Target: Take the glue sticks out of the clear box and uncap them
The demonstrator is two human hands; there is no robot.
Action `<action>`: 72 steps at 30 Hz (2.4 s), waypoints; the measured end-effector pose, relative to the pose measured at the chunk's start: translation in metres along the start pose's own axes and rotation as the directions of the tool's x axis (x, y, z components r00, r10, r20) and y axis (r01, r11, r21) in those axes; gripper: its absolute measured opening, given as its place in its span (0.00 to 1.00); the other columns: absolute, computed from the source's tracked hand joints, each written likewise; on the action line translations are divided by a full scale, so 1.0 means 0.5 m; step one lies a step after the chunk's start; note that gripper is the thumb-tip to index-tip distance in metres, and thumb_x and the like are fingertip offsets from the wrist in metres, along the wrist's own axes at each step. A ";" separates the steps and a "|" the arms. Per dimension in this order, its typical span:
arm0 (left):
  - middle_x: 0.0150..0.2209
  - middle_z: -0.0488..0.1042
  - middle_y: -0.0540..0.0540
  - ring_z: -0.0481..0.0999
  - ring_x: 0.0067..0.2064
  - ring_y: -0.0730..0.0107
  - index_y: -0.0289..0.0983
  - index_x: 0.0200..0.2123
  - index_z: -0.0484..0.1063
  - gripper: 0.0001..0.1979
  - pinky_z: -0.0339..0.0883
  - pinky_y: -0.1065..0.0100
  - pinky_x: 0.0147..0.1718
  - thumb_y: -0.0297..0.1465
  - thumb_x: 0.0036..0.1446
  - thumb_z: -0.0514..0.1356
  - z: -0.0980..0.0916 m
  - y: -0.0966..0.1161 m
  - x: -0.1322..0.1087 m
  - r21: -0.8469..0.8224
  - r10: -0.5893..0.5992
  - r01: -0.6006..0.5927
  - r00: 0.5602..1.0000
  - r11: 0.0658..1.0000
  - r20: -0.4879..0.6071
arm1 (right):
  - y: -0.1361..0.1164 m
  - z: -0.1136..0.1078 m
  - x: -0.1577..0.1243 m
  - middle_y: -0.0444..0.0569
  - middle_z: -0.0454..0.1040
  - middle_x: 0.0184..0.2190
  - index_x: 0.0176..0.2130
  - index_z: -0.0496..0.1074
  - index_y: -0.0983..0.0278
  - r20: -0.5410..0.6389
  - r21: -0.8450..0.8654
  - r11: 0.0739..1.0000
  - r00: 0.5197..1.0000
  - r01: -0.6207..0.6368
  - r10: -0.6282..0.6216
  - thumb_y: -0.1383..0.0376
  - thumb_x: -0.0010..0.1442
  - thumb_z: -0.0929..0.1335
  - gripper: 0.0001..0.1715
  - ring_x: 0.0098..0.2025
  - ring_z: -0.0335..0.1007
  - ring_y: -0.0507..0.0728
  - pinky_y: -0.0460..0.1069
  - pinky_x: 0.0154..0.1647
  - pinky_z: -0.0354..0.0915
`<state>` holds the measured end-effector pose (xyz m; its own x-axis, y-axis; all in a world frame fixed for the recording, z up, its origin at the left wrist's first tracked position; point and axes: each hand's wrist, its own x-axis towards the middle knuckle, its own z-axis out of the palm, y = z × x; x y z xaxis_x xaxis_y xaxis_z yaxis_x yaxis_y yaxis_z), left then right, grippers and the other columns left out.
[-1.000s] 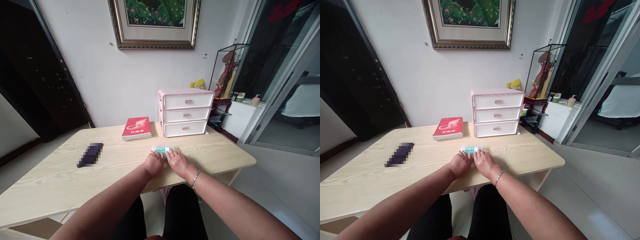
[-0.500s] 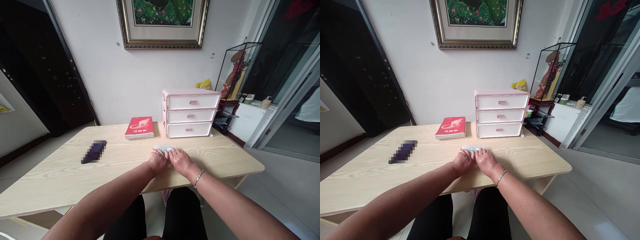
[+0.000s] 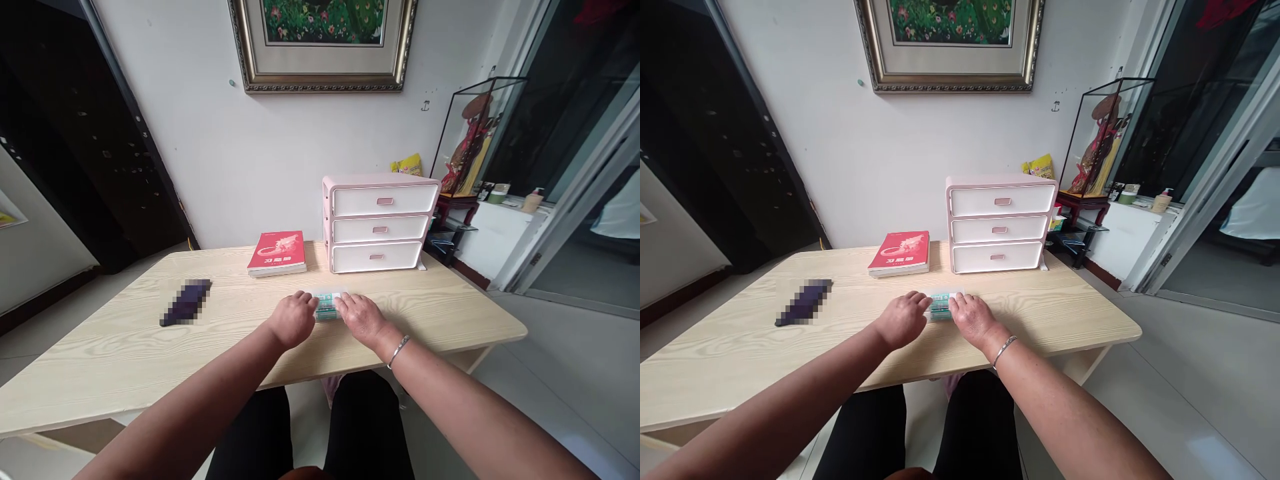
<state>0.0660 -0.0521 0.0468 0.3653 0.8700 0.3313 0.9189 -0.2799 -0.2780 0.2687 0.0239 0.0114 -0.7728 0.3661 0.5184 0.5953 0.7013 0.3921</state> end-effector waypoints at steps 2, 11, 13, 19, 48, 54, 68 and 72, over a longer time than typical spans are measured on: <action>0.51 0.74 0.38 0.73 0.53 0.59 0.33 0.54 0.69 0.21 0.70 0.62 0.52 0.26 0.56 0.59 0.010 -0.024 -0.026 -0.071 0.022 -0.026 0.999 0.997 -0.049 | 0.007 -0.003 0.001 0.55 0.75 0.39 0.49 0.72 0.69 -0.019 0.044 0.999 1.000 0.015 -0.014 0.71 0.69 0.61 0.13 0.37 0.68 0.58 0.52 0.38 0.62; 0.47 0.77 0.43 0.76 0.49 0.60 0.40 0.45 0.75 0.14 0.69 0.59 0.50 0.41 0.66 0.54 0.047 -0.056 -0.002 -0.705 -0.297 0.113 0.944 0.700 -0.144 | 0.066 -0.041 0.030 0.51 0.77 0.37 0.43 0.74 0.64 -0.054 0.369 0.928 0.996 -0.051 0.076 0.63 0.71 0.61 0.14 0.39 0.71 0.57 0.51 0.43 0.65; 0.43 0.78 0.44 0.77 0.45 0.62 0.40 0.43 0.75 0.15 0.69 0.61 0.48 0.42 0.66 0.53 0.046 -0.056 0.021 -0.761 -0.364 0.152 0.924 0.631 -0.118 | 0.078 -0.053 0.043 0.51 0.78 0.41 0.47 0.74 0.62 -0.042 0.449 0.878 0.977 -0.168 0.208 0.63 0.71 0.62 0.13 0.43 0.73 0.57 0.51 0.47 0.66; 0.39 0.77 0.44 0.80 0.36 0.65 0.38 0.53 0.68 0.20 0.71 0.65 0.37 0.43 0.67 0.51 0.095 -0.069 0.082 -0.870 -0.540 0.246 0.841 0.427 -0.027 | 0.070 -0.063 0.037 0.54 0.76 0.45 0.53 0.69 0.65 0.027 0.578 0.597 0.744 -0.556 0.667 0.64 0.67 0.63 0.17 0.41 0.74 0.56 0.51 0.45 0.68; 0.37 0.75 0.47 0.78 0.34 0.69 0.40 0.58 0.65 0.22 0.73 0.67 0.36 0.42 0.65 0.54 0.151 -0.051 0.075 -0.973 -0.484 0.207 0.864 0.099 0.135 | 0.044 -0.087 0.104 0.55 0.78 0.41 0.45 0.75 0.65 0.549 0.315 0.937 0.834 -0.150 -0.051 0.63 0.60 0.72 0.13 0.45 0.72 0.62 0.51 0.45 0.63; 0.36 0.75 0.45 0.79 0.35 0.68 0.35 0.54 0.68 0.19 0.76 0.66 0.35 0.37 0.63 0.53 0.155 -0.044 0.073 -0.964 -0.499 0.262 0.842 0.044 0.206 | 0.015 -0.100 0.144 0.61 0.78 0.39 0.41 0.77 0.68 0.655 0.215 0.959 0.755 -0.183 -0.002 0.61 0.60 0.72 0.13 0.44 0.74 0.65 0.52 0.42 0.65; 0.30 0.78 0.45 0.77 0.35 0.62 0.39 0.45 0.75 0.13 0.65 0.66 0.36 0.33 0.62 0.53 0.118 -0.039 0.057 -0.842 -0.545 0.435 0.812 0.320 0.212 | 0.000 -0.098 0.130 0.60 0.79 0.40 0.47 0.74 0.68 0.745 0.126 0.847 0.613 -0.517 0.264 0.66 0.60 0.69 0.14 0.45 0.76 0.66 0.51 0.38 0.65; 0.32 0.79 0.45 0.77 0.34 0.62 0.39 0.45 0.74 0.13 0.64 0.66 0.35 0.32 0.63 0.53 0.112 -0.037 0.056 -0.820 -0.534 0.437 0.822 0.370 0.198 | -0.002 -0.070 0.141 0.58 0.79 0.43 0.50 0.73 0.67 0.777 0.114 0.745 0.526 -0.657 0.345 0.69 0.52 0.72 0.24 0.44 0.77 0.63 0.48 0.35 0.64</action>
<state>0.0509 0.0003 0.0110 -0.2196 0.9450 0.2425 0.6216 -0.0560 0.7813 0.2216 0.0276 0.0742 -0.3722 0.9100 -0.1827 0.9263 0.3517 -0.1351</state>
